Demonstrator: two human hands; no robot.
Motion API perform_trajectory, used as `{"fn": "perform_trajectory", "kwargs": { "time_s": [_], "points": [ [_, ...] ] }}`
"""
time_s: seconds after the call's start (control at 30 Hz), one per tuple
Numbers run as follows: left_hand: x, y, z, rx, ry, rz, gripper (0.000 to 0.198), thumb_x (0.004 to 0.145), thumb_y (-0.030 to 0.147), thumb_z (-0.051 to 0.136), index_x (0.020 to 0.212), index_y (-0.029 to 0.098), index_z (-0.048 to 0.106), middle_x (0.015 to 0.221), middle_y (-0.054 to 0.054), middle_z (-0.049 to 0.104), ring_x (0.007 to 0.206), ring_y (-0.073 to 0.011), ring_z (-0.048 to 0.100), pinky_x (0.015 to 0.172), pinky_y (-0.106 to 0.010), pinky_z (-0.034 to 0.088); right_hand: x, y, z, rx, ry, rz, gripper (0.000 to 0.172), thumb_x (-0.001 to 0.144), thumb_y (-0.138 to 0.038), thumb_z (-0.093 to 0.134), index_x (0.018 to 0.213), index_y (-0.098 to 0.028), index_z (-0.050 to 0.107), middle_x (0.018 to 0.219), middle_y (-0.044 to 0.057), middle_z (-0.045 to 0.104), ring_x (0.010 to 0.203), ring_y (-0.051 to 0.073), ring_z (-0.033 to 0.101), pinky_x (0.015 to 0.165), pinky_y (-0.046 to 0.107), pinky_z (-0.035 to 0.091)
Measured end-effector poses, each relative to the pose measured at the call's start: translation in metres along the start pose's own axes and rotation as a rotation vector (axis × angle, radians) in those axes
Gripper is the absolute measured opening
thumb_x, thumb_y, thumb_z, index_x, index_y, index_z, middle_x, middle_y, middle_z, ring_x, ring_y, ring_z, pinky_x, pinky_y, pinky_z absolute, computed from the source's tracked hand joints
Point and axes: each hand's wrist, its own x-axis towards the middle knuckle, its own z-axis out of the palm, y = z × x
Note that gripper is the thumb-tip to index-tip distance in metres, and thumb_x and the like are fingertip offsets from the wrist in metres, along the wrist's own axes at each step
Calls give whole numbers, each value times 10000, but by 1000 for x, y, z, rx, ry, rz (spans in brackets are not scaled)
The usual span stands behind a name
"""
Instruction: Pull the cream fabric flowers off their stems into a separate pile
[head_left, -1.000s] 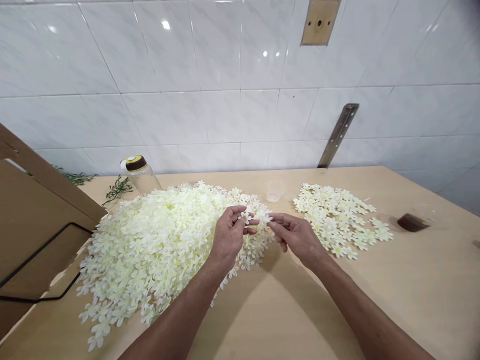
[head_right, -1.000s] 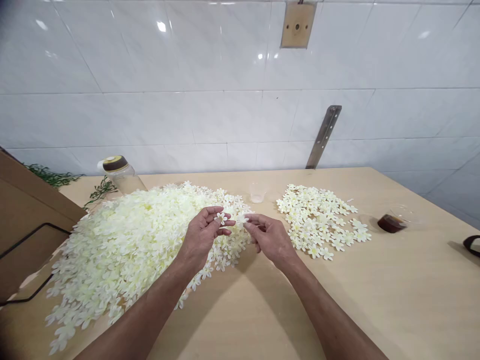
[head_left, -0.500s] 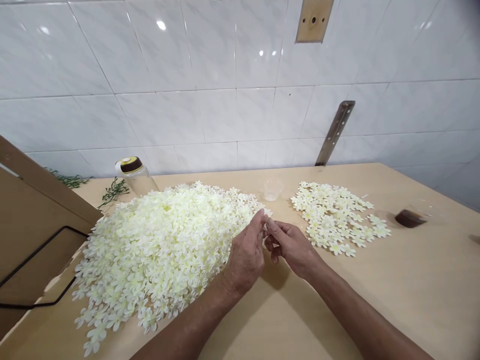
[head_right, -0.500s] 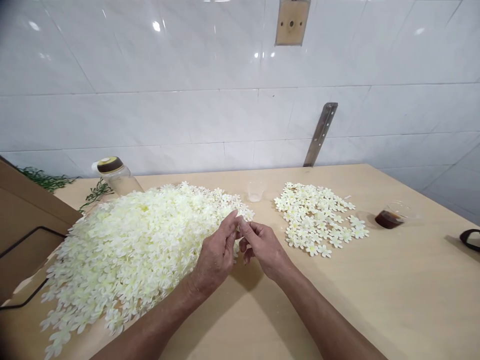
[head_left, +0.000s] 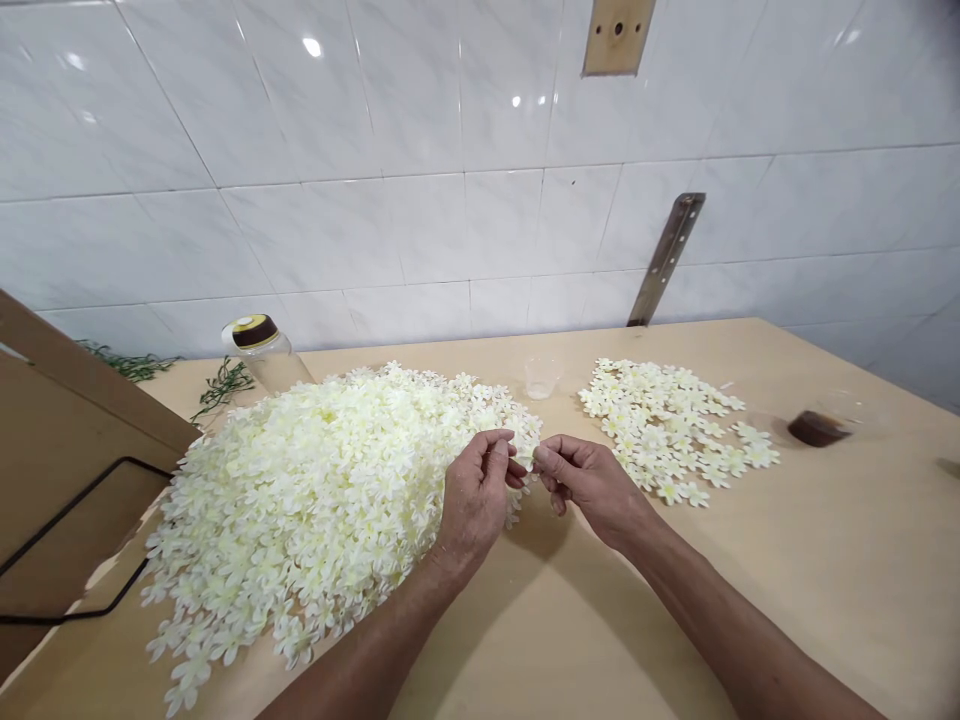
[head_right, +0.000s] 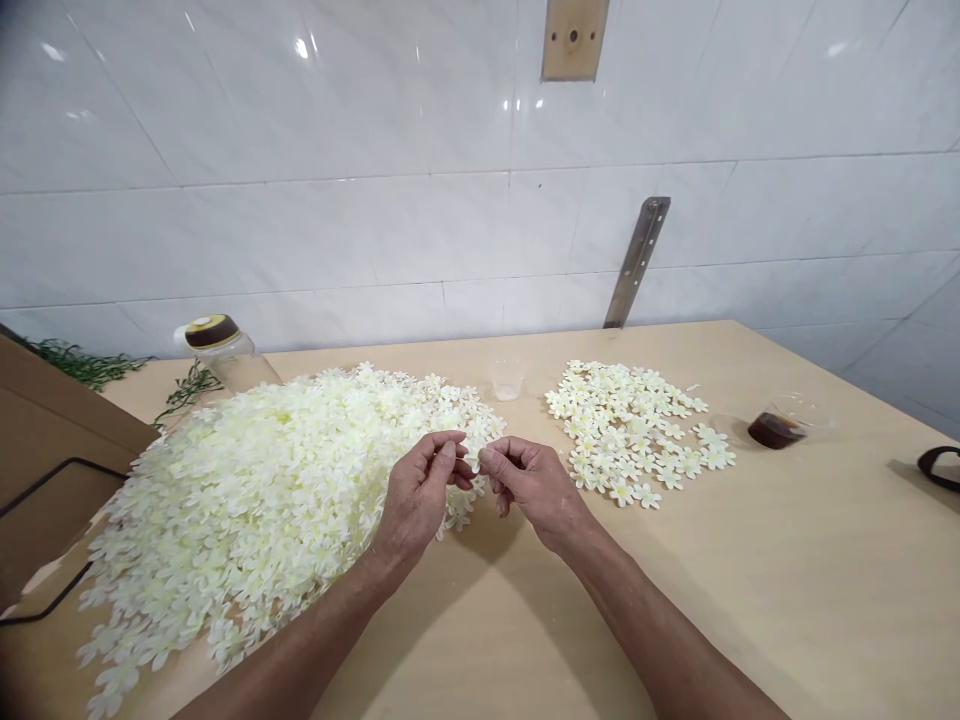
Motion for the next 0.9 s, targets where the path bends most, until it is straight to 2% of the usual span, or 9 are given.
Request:
{"fn": "perform_trajectory", "kwargs": {
  "time_s": [0.07, 0.17, 0.27, 0.4, 0.47, 0.67, 0.9],
  "points": [
    [2, 0, 1, -80, -49, -78, 293, 914, 406, 537, 993, 146, 645, 714, -36, 638, 585, -150, 637, 560, -268, 525, -1, 0, 0, -31, -8, -6, 392, 823, -537, 672, 703, -167, 620, 600, -17, 518, 492, 102, 472, 434, 237, 436],
    [3, 4, 3, -199, -94, -206, 325, 882, 451, 568, 896, 133, 628, 638, -24, 600, 521, -147, 610, 474, -244, 476, -2, -1, 1, -64, -33, 10, 439, 832, -582, 634, 685, -170, 601, 598, -9, 537, 485, 110, 490, 432, 242, 435],
    [3, 9, 2, -302, -131, -302, 335, 856, 471, 600, 842, 137, 607, 628, -28, 605, 508, -140, 600, 463, -232, 453, -2, -2, 2, -83, -55, 29, 472, 831, -605, 617, 655, -168, 587, 591, -3, 545, 482, 113, 500, 437, 243, 436],
    [4, 12, -2, -373, -211, -367, 299, 788, 414, 704, 801, 129, 612, 626, -46, 634, 519, -116, 577, 483, -209, 433, -2, 1, 2, -81, -82, 52, 481, 834, -613, 609, 664, -163, 597, 600, 4, 560, 484, 111, 495, 431, 239, 443],
    [5, 12, -4, -375, -201, -381, 286, 755, 384, 740, 798, 127, 622, 594, -33, 626, 506, -104, 554, 485, -201, 426, -2, 2, 2, -57, -88, 64, 480, 833, -616, 608, 684, -159, 609, 611, 6, 568, 491, 111, 499, 434, 241, 454],
    [5, 9, 0, -241, -26, -261, 255, 736, 373, 749, 772, 141, 649, 520, 19, 571, 456, -88, 508, 441, -187, 400, -3, -4, 5, -8, -118, 79, 418, 778, -573, 698, 761, -156, 666, 636, 0, 563, 539, 115, 521, 475, 242, 488],
    [-2, 8, 3, -37, 45, -97, 237, 781, 389, 704, 782, 156, 663, 483, 27, 565, 414, -88, 497, 419, -184, 408, -2, -4, 6, 34, -16, 43, 363, 709, -515, 778, 731, -165, 684, 579, -30, 505, 500, 99, 464, 453, 233, 445]
  ]
}}
